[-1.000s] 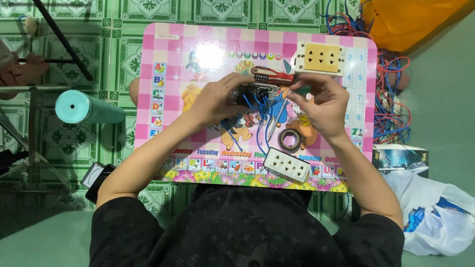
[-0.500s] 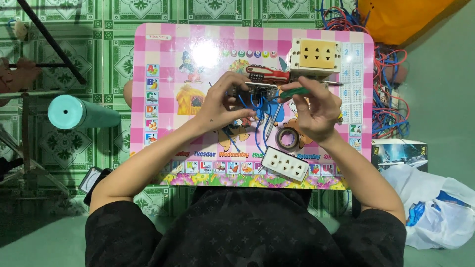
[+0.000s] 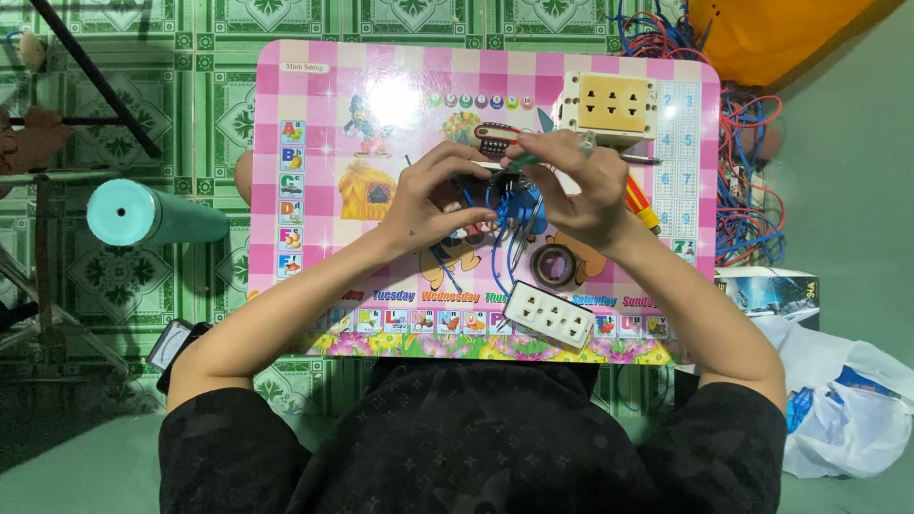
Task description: The person assembles electronic components on a circuit board by connecting wires and tightening terminals with a screwdriver.
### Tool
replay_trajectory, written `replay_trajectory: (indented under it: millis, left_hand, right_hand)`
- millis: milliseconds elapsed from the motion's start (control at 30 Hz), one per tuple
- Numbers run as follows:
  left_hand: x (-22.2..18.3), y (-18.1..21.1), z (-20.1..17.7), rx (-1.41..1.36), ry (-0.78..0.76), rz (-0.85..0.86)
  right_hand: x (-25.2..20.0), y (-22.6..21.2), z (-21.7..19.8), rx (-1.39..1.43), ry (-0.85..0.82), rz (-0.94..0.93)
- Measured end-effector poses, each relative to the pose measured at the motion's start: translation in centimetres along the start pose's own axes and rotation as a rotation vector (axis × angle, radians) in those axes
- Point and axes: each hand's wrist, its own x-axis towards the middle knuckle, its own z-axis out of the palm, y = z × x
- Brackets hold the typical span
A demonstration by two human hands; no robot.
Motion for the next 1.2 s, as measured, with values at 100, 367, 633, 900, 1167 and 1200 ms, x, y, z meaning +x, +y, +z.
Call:
replay_trajectory:
  millis: [100, 367, 633, 900, 1167, 1200]
  left_hand:
    - [0.1, 0.2, -0.1, -0.011, 0.004, -0.003]
    - [0.1, 0.4, -0.1, -0.053, -0.015, -0.038]
    - [-0.2, -0.2, 0.1, -0.068, -0.018, -0.081]
    - [-0.2, -0.2, 0.1, -0.057, -0.013, -0.091]
    - [-0.2, 0.1, 0.2, -0.033, -0.007, -0.079]
    - [-0.2, 0.0, 0.1, -0.027, -0.012, -0.079]
  right_hand:
    - [0.6, -0.6, 0.4, -0.05, -0.007, 0.007]
    - [0.3, -0.5, 0.1, -0.064, -0.043, 0.016]
    - [2.0, -1.8, -0.2, -0.022, -0.061, 0.02]
    - [2.8, -3.0, 0.0, 0.049, -0.078, -0.01]
    - [3.2, -3.0, -0.4, 0.016, -0.071, 0.02]
    - [3.4, -3.3, -0.3, -0.003, -0.068, 0.012]
